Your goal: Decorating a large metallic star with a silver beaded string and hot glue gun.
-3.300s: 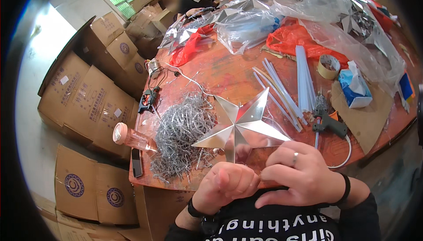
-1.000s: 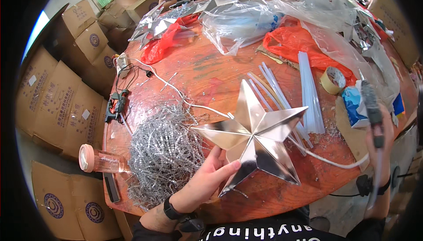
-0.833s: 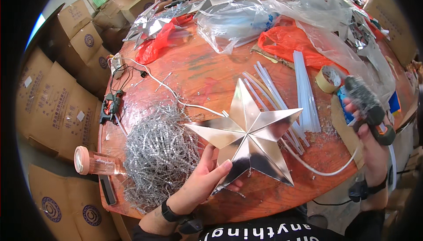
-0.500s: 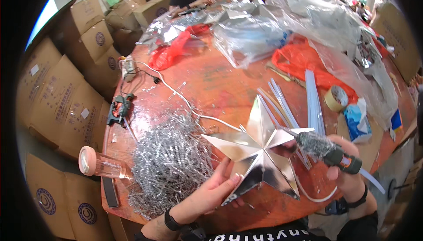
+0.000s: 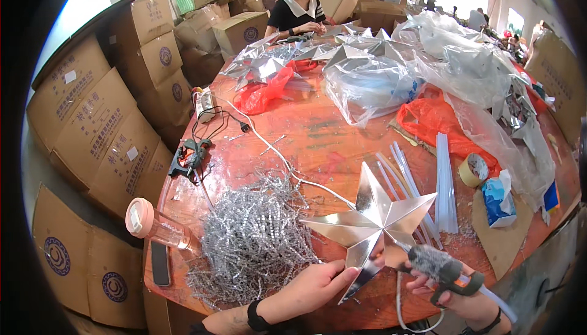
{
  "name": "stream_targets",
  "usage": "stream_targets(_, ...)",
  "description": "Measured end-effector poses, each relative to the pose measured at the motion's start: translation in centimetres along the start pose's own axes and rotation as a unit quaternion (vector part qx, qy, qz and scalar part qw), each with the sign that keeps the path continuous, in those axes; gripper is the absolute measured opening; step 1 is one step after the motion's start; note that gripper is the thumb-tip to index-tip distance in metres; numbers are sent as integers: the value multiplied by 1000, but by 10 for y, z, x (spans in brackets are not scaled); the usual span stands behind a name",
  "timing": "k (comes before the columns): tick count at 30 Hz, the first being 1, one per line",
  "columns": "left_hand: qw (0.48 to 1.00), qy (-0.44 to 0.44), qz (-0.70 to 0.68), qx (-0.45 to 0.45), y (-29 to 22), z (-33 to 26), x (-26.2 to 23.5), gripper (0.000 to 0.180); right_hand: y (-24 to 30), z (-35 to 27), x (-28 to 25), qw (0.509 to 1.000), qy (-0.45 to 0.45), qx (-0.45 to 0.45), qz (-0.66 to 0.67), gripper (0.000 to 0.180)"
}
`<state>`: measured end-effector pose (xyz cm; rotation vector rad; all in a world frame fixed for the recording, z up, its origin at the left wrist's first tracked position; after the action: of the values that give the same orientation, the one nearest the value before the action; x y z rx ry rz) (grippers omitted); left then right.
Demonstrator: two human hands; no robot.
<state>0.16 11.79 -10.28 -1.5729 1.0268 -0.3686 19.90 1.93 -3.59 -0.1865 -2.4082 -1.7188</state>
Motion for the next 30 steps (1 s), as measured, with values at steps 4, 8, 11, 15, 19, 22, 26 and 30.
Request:
stream_targets(4,997,42,-60,21,4,4,22,43,-2,17,3,997,-10,-76,-5,73)
stream_targets(8,985,150,-86,0,4,-3,44,48,9,33,-2,986,-39,-160,-38,67)
stream_targets(11,977,194,-74,50,-18,-17,44,33,19,35,2,980,-22,-196,-33,62)
stream_targets(15,930,13,58,363,-87,-54,-8,14,28,18,-7,973,-70,-214,-45,53)
stream_targets(19,837,-265,267,399,-104,-74,-53,21,39,-1,-20,960,-130,-236,-73,51)
stream_targets(22,821,-323,364,299,-95,-65,-65,30,52,-14,-17,946,-146,-276,-90,69)
stream_targets(26,776,-372,436,263,-96,-63,-67,43,67,-26,-15,942,-177,-261,-110,97)
stream_targets(30,833,-310,406,213,-82,-47,-66,54,93,-20,-5,874,-150,-317,-335,98)
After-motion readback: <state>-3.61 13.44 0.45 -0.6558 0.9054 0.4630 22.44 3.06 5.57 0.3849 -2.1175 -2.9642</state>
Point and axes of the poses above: each hand's wrist, its own z-axis towards the middle knuckle, its own x-axis out of the palm, y = z × x, the point moved 10 cm from there along z, towards the middle knuckle, and after that the axes turned 2 degrees about x, right-handed, at the moved point
